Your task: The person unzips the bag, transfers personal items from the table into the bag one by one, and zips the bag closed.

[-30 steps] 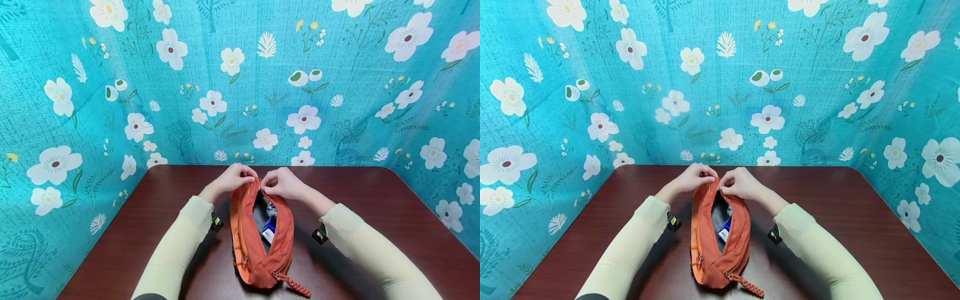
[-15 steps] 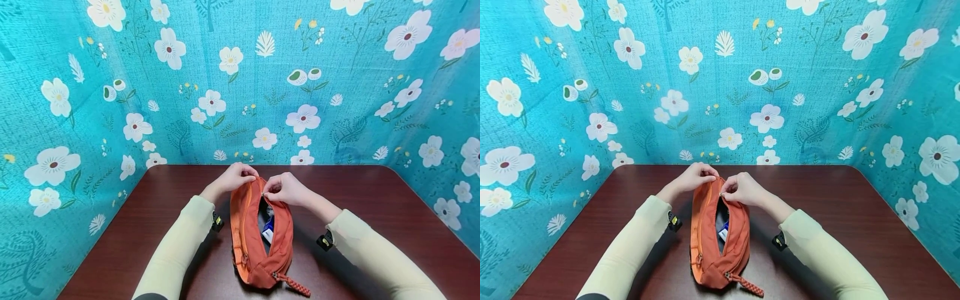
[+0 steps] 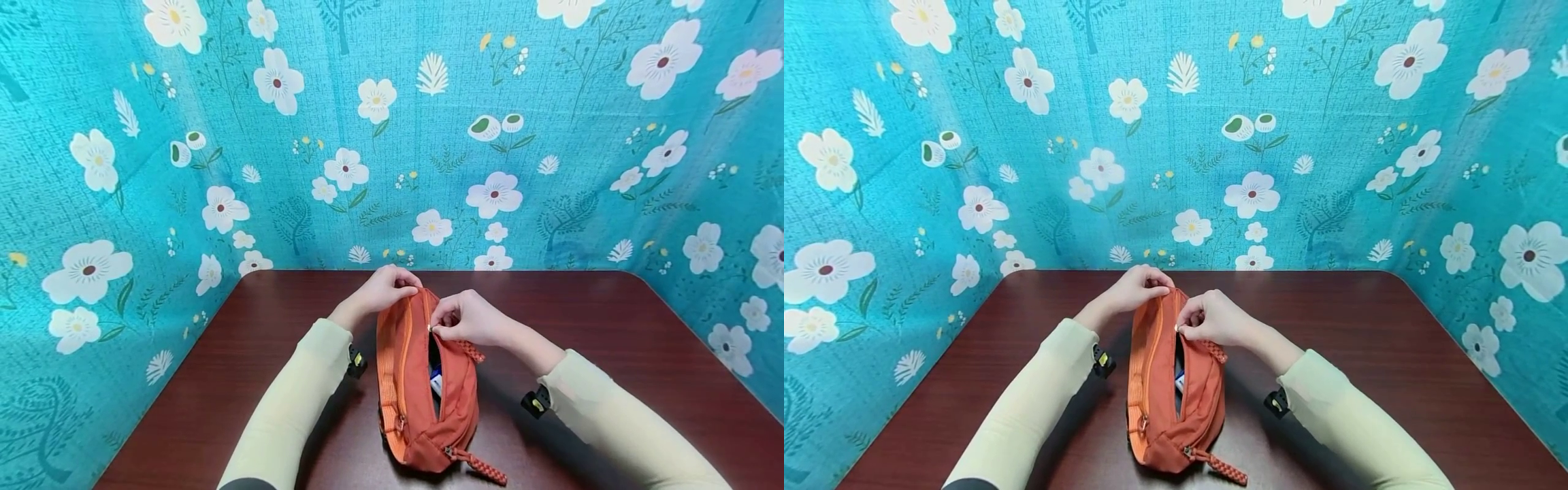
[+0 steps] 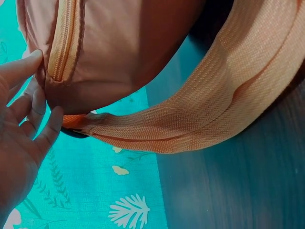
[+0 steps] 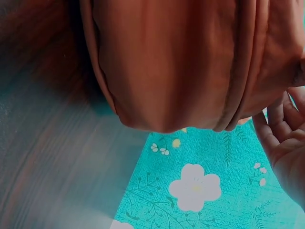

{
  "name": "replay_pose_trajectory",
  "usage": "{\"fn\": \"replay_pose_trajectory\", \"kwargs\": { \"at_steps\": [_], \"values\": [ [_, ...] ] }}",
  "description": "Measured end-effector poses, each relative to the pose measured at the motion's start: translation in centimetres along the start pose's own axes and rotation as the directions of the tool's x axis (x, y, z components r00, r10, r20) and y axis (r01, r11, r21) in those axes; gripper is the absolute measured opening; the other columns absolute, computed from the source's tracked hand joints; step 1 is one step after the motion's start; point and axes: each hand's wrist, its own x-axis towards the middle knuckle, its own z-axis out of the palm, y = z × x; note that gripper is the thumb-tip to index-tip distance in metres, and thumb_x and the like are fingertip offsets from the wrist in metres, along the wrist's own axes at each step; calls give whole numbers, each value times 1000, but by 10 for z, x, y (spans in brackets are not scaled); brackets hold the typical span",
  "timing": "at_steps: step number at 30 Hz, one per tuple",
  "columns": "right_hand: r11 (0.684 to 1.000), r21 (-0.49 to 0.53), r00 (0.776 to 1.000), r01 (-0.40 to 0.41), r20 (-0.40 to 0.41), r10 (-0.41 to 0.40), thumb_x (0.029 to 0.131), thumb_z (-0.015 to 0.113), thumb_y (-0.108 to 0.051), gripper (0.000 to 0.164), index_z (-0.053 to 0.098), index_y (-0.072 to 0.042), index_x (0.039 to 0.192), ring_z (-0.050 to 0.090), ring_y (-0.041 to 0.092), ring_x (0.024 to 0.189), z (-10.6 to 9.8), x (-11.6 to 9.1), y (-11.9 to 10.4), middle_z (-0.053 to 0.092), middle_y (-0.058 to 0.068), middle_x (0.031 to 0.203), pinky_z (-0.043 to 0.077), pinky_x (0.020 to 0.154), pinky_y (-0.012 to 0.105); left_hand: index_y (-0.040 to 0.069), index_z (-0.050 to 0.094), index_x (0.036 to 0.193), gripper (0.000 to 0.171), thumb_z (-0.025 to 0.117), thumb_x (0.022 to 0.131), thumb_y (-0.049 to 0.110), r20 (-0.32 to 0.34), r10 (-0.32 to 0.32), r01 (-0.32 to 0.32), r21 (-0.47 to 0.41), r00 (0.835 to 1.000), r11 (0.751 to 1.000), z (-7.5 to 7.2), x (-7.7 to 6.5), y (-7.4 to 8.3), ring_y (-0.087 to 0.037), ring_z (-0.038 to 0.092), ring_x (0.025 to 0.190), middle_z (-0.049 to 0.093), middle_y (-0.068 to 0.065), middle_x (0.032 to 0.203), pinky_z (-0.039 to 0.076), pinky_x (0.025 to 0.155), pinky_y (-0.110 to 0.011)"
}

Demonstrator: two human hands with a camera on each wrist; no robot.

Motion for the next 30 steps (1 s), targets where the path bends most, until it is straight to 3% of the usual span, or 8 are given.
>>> {"fn": "replay_pose_trajectory", "kwargs": {
  "at_steps": [18, 25, 30],
  "values": [
    [995, 97, 1000, -8, 8, 7, 87, 72, -7, 11, 74, -19, 86, 54, 11, 61, 8, -22, -4, 64, -8, 74, 46, 56, 26, 12, 74, 101, 12, 64, 95, 14, 14, -11, 11, 16, 1000, 1000, 1, 2, 0, -15, 53, 81, 66, 3, 93, 47, 68, -26],
    [986, 165, 999, 36, 11, -38, 87, 71, -6, 8, 75, -13, 88, 53, 12, 59, 12, -30, -10, 65, -5, 76, 44, 52, 26, 12, 74, 102, 13, 64, 95, 15, 5, -26, 25, 25, 1000, 999, 2, 2, -2, -15, 53, 83, 66, 3, 93, 47, 70, -26],
    [982, 182, 998, 52, 15, -56, 87, 71, -7, 9, 74, -15, 88, 52, 10, 59, 15, -37, -12, 64, -6, 76, 44, 52, 25, 12, 74, 102, 12, 64, 95, 15, -3, -36, 36, 27, 999, 999, 2, 1, -4, -16, 51, 84, 66, 3, 92, 46, 72, -28]
  ]
}}
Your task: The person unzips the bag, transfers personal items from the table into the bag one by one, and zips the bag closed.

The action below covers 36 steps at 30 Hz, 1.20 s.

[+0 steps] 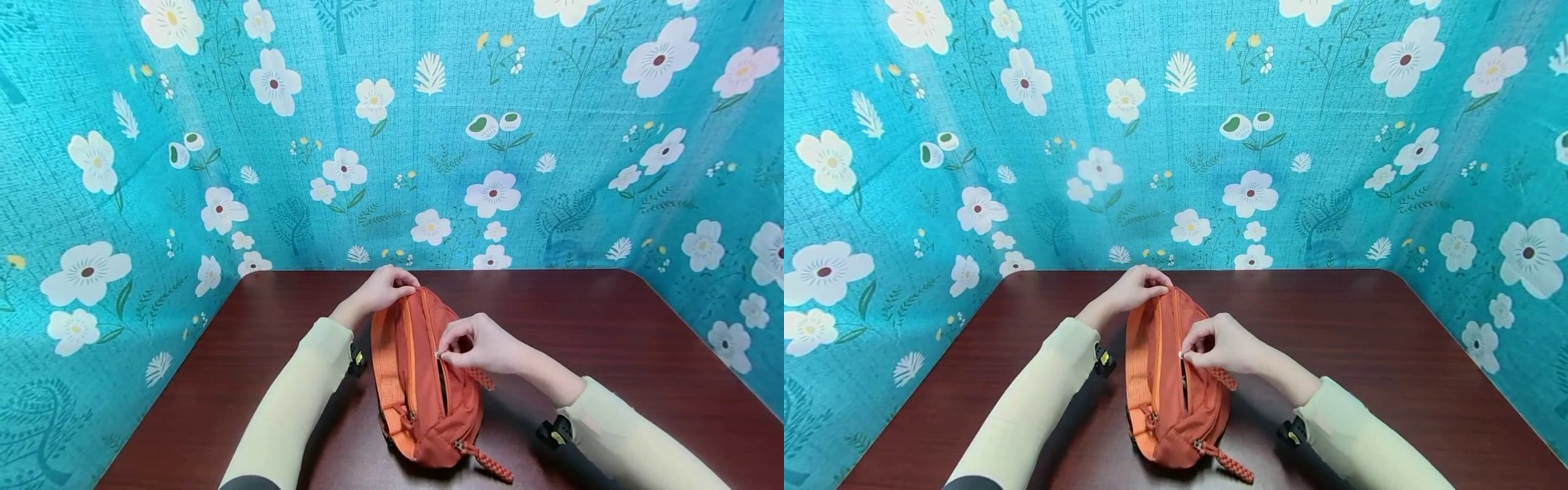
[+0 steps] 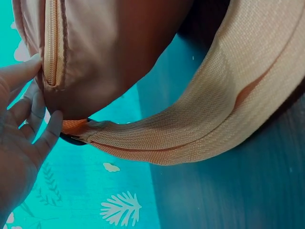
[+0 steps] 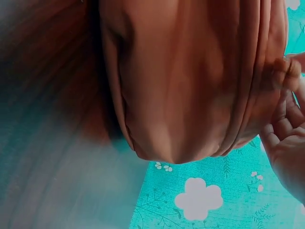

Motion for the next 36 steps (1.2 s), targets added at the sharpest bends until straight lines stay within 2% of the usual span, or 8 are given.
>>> {"fn": "replay_pose_trajectory", "kwargs": {
  "at_steps": [5, 13, 22, 26, 36],
  "values": [
    [999, 36, 1000, 22, 21, -23, 88, 71, -8, 9, 74, -16, 88, 52, 9, 60, 4, -8, -1, 65, -5, 77, 45, 52, 25, 11, 74, 102, 13, 64, 95, 14, -1, 0, -1, -11, 1000, 1000, 1, 0, -4, -16, 52, 83, 66, 2, 92, 47, 72, -28],
    [992, 107, 995, 69, 60, -76, 87, 70, -5, 12, 73, -16, 89, 52, 8, 61, 14, -20, -9, 65, -4, 80, 46, 53, 25, 11, 74, 101, 12, 64, 95, 13, 2, -35, 35, -32, 999, 999, 2, -1, -9, -16, 55, 77, 67, 1, 90, 48, 70, -27],
    [981, 180, 990, 69, 107, -89, 87, 70, -3, 13, 73, -16, 88, 53, 5, 63, 28, -33, -17, 65, -5, 79, 48, 53, 25, 10, 74, 101, 12, 65, 94, 12, -1, -59, 59, -39, 998, 997, 4, -2, -11, -16, 55, 77, 67, 1, 88, 48, 70, -26],
    [978, 193, 986, 83, 127, -109, 87, 69, -3, 12, 72, -15, 88, 51, 3, 62, 32, -37, -21, 63, -5, 77, 46, 52, 23, 10, 74, 100, 11, 65, 94, 12, -5, -46, 45, -32, 999, 998, 7, -2, -14, -15, 55, 76, 67, 2, 88, 47, 68, -26],
    [977, 182, 980, 113, 143, -140, 87, 69, -3, 13, 71, -16, 86, 49, 1, 63, 35, -37, -17, 61, -4, 75, 45, 52, 21, 11, 74, 101, 12, 64, 95, 13, 0, -22, 22, -46, 1000, 999, 5, -4, -10, -15, 55, 78, 67, 1, 91, 48, 70, -28]
  ]
}}
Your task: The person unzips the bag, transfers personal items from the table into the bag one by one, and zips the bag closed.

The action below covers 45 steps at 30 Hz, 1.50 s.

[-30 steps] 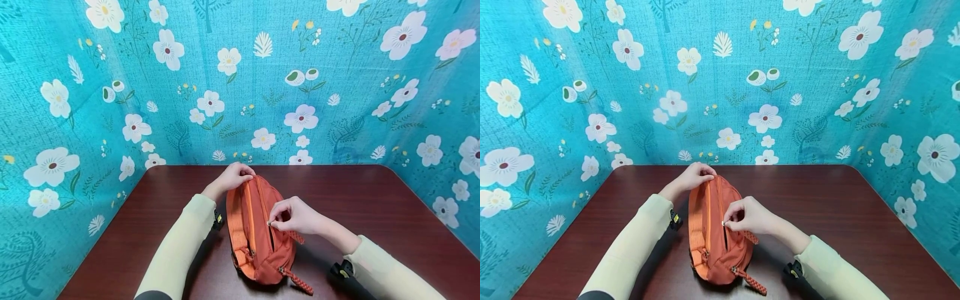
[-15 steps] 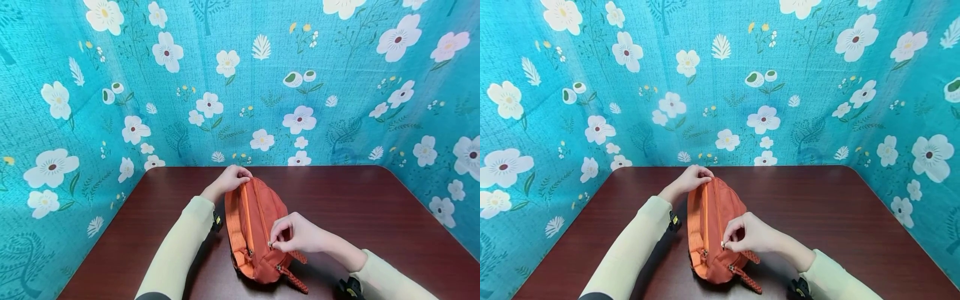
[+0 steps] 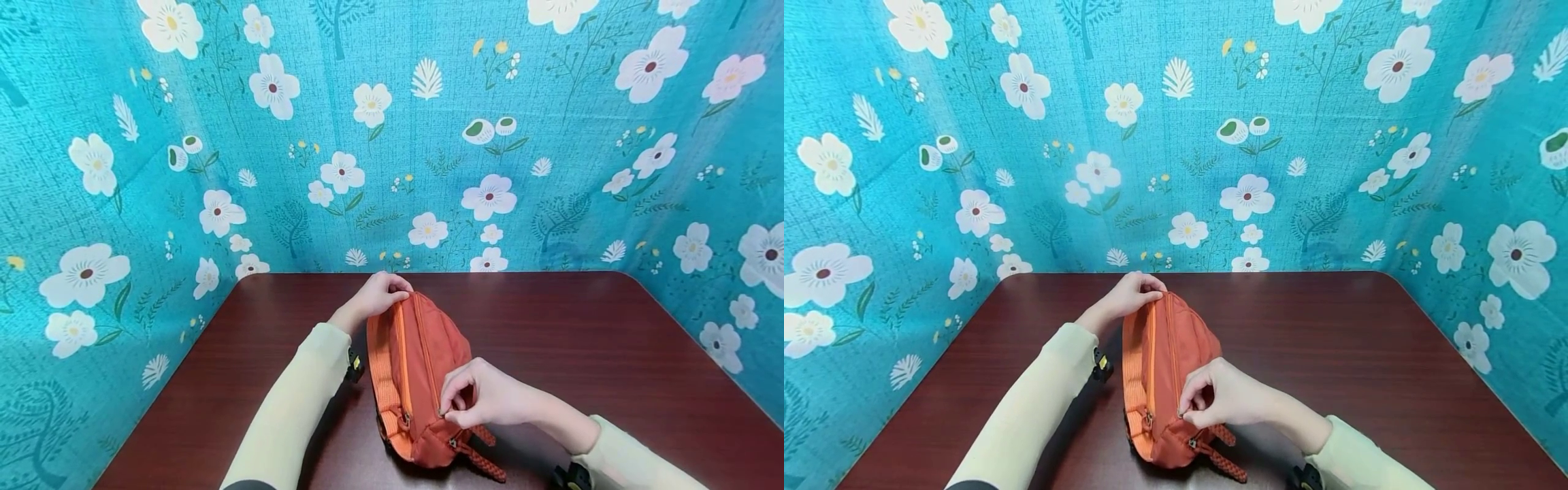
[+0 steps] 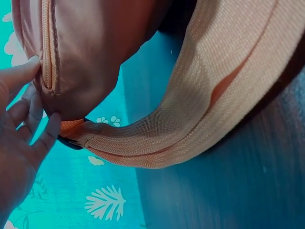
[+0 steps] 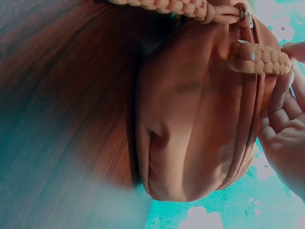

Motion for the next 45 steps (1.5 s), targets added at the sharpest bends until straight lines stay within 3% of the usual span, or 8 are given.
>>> {"fn": "replay_pose_trajectory", "kwargs": {
  "at_steps": [6, 13, 22, 27, 32, 37, 45],
  "values": [
    [999, -31, 999, 7, 46, -6, 89, 69, -6, 11, 71, -17, 88, 51, 0, 64, -3, 2, -1, 62, -7, 78, 47, 53, 22, 10, 74, 101, 12, 65, 94, 12, -22, 57, -57, 2, 998, 998, -3, -4, 4, -15, 55, 80, 67, 1, 91, 48, 71, -28],
    [996, -92, 996, 15, 91, -6, 90, 69, -9, 10, 70, -19, 89, 53, -1, 66, -8, 7, -6, 62, -11, 81, 49, 55, 22, 12, 75, 102, 12, 66, 93, 13, -34, 25, -26, -21, 999, 999, -4, -4, 2, -16, 54, 85, 66, 1, 94, 49, 74, -29],
    [993, -114, 994, -6, 106, 18, 88, 73, -15, 5, 73, -19, 92, 57, 2, 67, -22, 16, -11, 64, -10, 83, 51, 56, 24, 11, 74, 102, 12, 67, 93, 13, -23, -3, 3, -8, 1000, 1000, -4, 0, 1, -16, 55, 79, 67, 1, 93, 48, 69, -26],
    [981, -190, 999, -30, 27, 36, 87, 75, -17, 5, 74, -19, 90, 57, 5, 67, -43, 25, -9, 65, -10, 81, 50, 57, 27, 12, 74, 103, 13, 67, 93, 14, -24, -7, 7, 3, 1000, 1000, -2, -1, -2, -15, 55, 79, 68, 1, 94, 48, 70, -26],
    [962, -246, 991, -118, -83, 100, 85, 76, -13, 4, 75, -13, 89, 59, 10, 67, -67, 36, 0, 65, -8, 79, 50, 60, 29, 12, 75, 103, 13, 67, 93, 14, -29, -20, 20, -11, 999, 1000, 1, -4, -3, -15, 56, 80, 68, 1, 95, 48, 71, -26],
    [942, -260, 967, -214, -192, 167, 86, 76, -14, 9, 74, -8, 91, 63, 13, 72, -85, 46, 18, 67, -6, 81, 53, 67, 30, 12, 75, 104, 14, 67, 93, 15, -26, -30, 29, -23, 999, 999, 2, -6, -4, -15, 55, 81, 68, 1, 95, 49, 72, -26],
    [898, -314, 919, -309, -342, 196, 85, 77, -16, 15, 73, -8, 97, 64, 11, 74, -96, 64, 53, 69, -5, 83, 52, 70, 30, 11, 75, 103, 13, 68, 92, 14, -51, -24, 22, -33, 998, 999, 4, -4, -5, -15, 56, 81, 68, 1, 93, 48, 73, -26]
  ]
}}
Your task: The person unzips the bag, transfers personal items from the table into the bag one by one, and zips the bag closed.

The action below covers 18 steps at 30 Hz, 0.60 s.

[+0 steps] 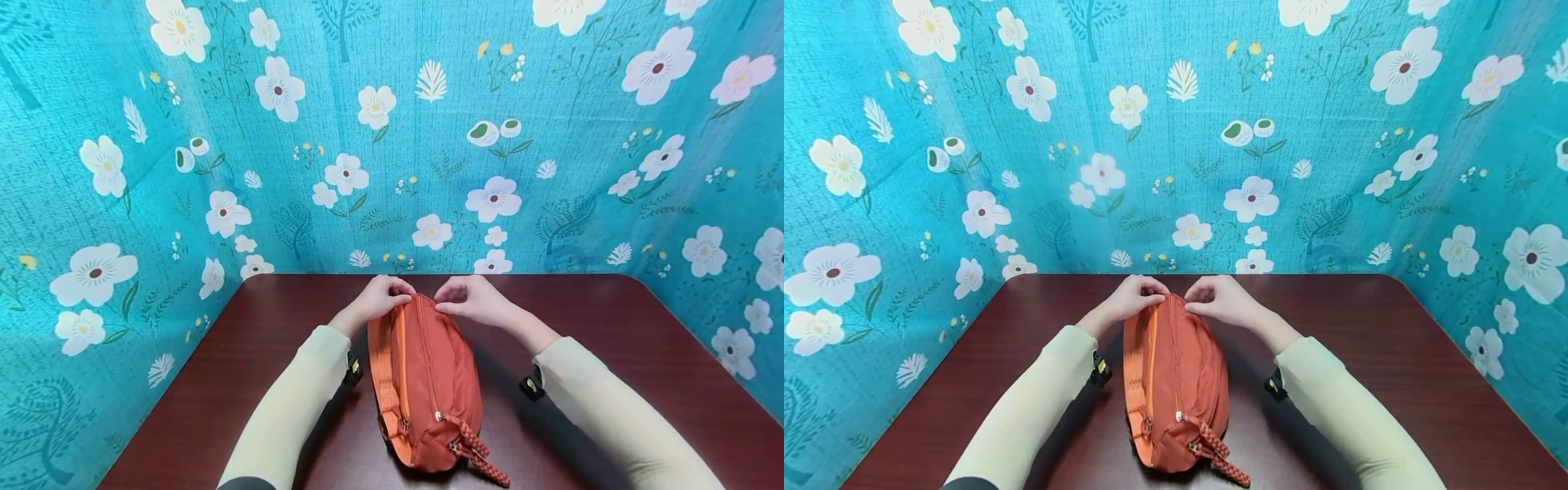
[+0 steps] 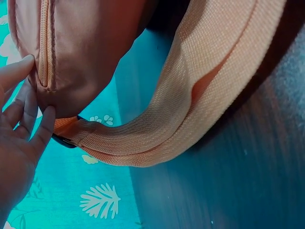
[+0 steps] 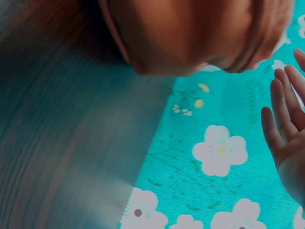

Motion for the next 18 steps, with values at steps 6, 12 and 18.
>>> {"fn": "replay_pose_trajectory", "kwargs": {
  "at_steps": [6, 12, 18],
  "values": [
    [998, -49, 999, -29, -30, 28, 84, 77, -17, 21, 72, -6, 101, 64, 12, 76, 7, 14, 12, 68, -4, 84, 52, 73, 34, 11, 75, 102, 13, 69, 92, 14, -13, 6, -6, -5, 1000, 1000, 1, 1, -1, -16, 56, 83, 68, 1, 93, 48, 74, -26],
    [994, -80, 998, -69, -9, 69, 85, 76, -21, 22, 72, -8, 103, 65, 11, 79, 13, 17, 21, 70, -4, 86, 51, 72, 33, 12, 75, 102, 12, 69, 91, 13, -26, 21, -20, 16, 999, 1000, 1, 2, 0, -15, 55, 84, 67, 1, 92, 47, 75, -27],
    [992, -43, 993, -115, 33, 117, 86, 75, -22, 26, 72, -8, 107, 65, 13, 82, 23, 18, 24, 71, -1, 91, 53, 72, 32, 12, 75, 102, 13, 68, 92, 13, -11, 22, -23, -23, 1000, 999, 3, -2, 1, -16, 55, 83, 66, 1, 92, 48, 75, -27]
  ]
}}
